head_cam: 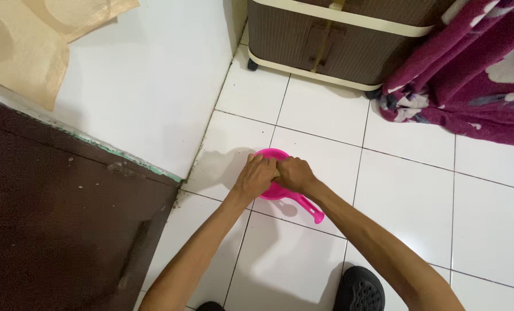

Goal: The person wipes the interior of a white fan base with a cloth, then attaches the base to the fan motor housing and secures it. The person then rinses the cloth in a pink water pitcher and places it on the table.

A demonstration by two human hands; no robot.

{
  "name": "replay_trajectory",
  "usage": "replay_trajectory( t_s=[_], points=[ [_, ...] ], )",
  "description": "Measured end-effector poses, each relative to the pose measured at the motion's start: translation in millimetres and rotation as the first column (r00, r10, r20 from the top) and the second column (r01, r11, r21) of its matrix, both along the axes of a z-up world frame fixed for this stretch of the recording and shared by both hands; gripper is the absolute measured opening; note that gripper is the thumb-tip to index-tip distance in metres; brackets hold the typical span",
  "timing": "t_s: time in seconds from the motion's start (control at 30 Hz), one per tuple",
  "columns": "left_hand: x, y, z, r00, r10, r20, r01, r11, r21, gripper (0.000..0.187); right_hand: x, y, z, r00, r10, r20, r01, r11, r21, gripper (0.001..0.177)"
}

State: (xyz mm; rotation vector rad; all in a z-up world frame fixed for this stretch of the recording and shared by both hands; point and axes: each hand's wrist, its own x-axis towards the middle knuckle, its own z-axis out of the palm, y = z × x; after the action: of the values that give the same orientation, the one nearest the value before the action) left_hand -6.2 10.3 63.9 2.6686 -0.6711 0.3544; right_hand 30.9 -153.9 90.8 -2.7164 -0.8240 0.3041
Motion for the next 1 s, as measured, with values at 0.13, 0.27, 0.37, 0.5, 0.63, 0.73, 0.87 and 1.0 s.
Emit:
replay_trajectory(
  t_s=[0.13, 0.27, 0.37, 0.5, 0.63, 0.73, 0.87, 1.0],
  points=[
    [0.5, -2.6, -7.4, 0.999, -0.031, -0.036, 0.032, 0.999, 0.039, 0.012, -0.8, -5.7, -18.8, 0.989, 0.035, 0.145, -0.037, 0.999, 0.012, 0.020],
    [1.4, -2.3, -5.8, 0.998, -0.053, -0.042, 0.045, 0.983, -0.178, 0.011, 5.4, -8.8, -34.5, 0.961, 0.091, 0.263, -0.090, 0.996, -0.014, 0.010],
    [0.8, -1.6, -4.3, 0.990, -0.111, -0.089, 0.084, 0.959, -0.270, 0.006, 10.5, -11.7, -42.0, 0.915, 0.167, 0.367, -0.199, 0.979, 0.049, 0.012],
    [-0.9, -2.3, -4.0, 0.974, -0.062, -0.217, -0.003, 0.958, -0.287, 0.006, 16.9, -11.9, -45.4, 0.845, 0.251, 0.471, -0.292, 0.956, 0.013, 0.017],
    [1.3, -2.0, -1.7, 0.935, -0.018, -0.355, -0.107, 0.938, -0.330, 0.010, 19.8, -5.0, -34.5, 0.878, 0.251, 0.407, -0.248, 0.967, -0.061, 0.017],
    [0.8, 3.5, 3.0, 0.925, 0.002, -0.381, -0.095, 0.970, -0.224, 0.005, 15.2, -1.6, -14.4, 0.909, 0.224, 0.353, -0.230, 0.973, -0.026, 0.018],
    [-6.3, 11.9, 11.1, 0.977, -0.039, -0.210, -0.040, 0.933, -0.357, 0.033, 12.8, -9.5, 17.6, 0.964, 0.188, 0.190, -0.215, 0.967, 0.135, 0.040],
    [-10.2, 22.7, 18.4, 0.962, -0.076, -0.264, -0.050, 0.896, -0.441, 0.033, 7.8, -25.5, 30.4, 0.922, 0.065, -0.383, 0.126, 0.882, 0.453, 0.068]
  ],
)
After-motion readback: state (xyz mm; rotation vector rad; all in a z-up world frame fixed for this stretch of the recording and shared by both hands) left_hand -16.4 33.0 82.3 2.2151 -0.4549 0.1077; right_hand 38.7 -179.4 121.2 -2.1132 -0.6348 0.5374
